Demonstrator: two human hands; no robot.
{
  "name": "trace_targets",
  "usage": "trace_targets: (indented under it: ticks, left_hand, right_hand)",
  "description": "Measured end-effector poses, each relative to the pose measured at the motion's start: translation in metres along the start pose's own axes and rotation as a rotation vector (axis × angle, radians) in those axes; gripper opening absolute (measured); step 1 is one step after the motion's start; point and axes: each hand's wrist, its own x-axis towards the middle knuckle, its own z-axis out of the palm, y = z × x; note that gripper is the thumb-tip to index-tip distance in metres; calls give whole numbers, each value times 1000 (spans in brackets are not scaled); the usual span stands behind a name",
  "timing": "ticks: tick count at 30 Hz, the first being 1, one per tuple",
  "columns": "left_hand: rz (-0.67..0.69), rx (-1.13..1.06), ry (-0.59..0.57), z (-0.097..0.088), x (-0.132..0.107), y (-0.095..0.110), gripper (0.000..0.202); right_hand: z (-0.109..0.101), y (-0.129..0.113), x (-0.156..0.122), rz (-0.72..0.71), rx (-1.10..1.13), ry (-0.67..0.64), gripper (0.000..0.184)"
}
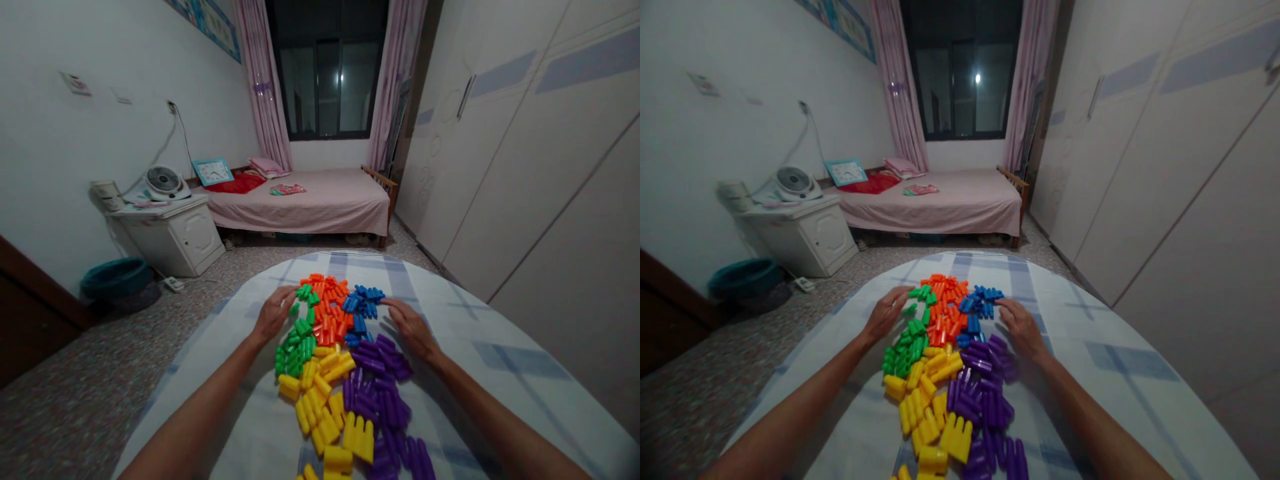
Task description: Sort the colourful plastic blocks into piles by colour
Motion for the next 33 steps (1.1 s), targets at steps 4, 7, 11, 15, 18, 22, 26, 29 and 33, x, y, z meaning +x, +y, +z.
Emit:
trace_targets:
  ticks: [4, 7, 11, 15, 18, 22, 26, 29, 33]
  left_hand:
    - [-89, 197, 28, 0, 45, -65, 46]
    - [-57, 283, -92, 14, 65, -93, 48]
    - [-57, 120, -274, 43, 82, -83, 53]
    - [-48, -145, -386, 73, 97, -51, 57]
    - [10, -348, -433, 84, 98, -26, 56]
    - [41, -372, -398, 68, 77, 12, 51]
    - [65, -392, -471, 23, 41, 52, 45]
    - [45, -445, -573, -9, 17, 67, 49]
    - [-44, -485, -395, -25, -4, 43, 54]
  right_hand:
    - [7, 49, 44, 63, -225, 46, 49]
    - [25, 69, 72, 36, -253, -8, 50]
    - [48, 56, 99, 54, -71, -151, 51]
    - [60, 24, 111, 84, 33, -228, 57]
    - [62, 0, 109, 124, 212, -252, 58]
    - [49, -33, 85, 125, 414, -279, 55]
    - [17, -66, 49, 38, 485, -326, 48]
    - [-5, -72, 37, 5, 446, -379, 44]
    - [-4, -46, 63, 116, 264, -161, 44]
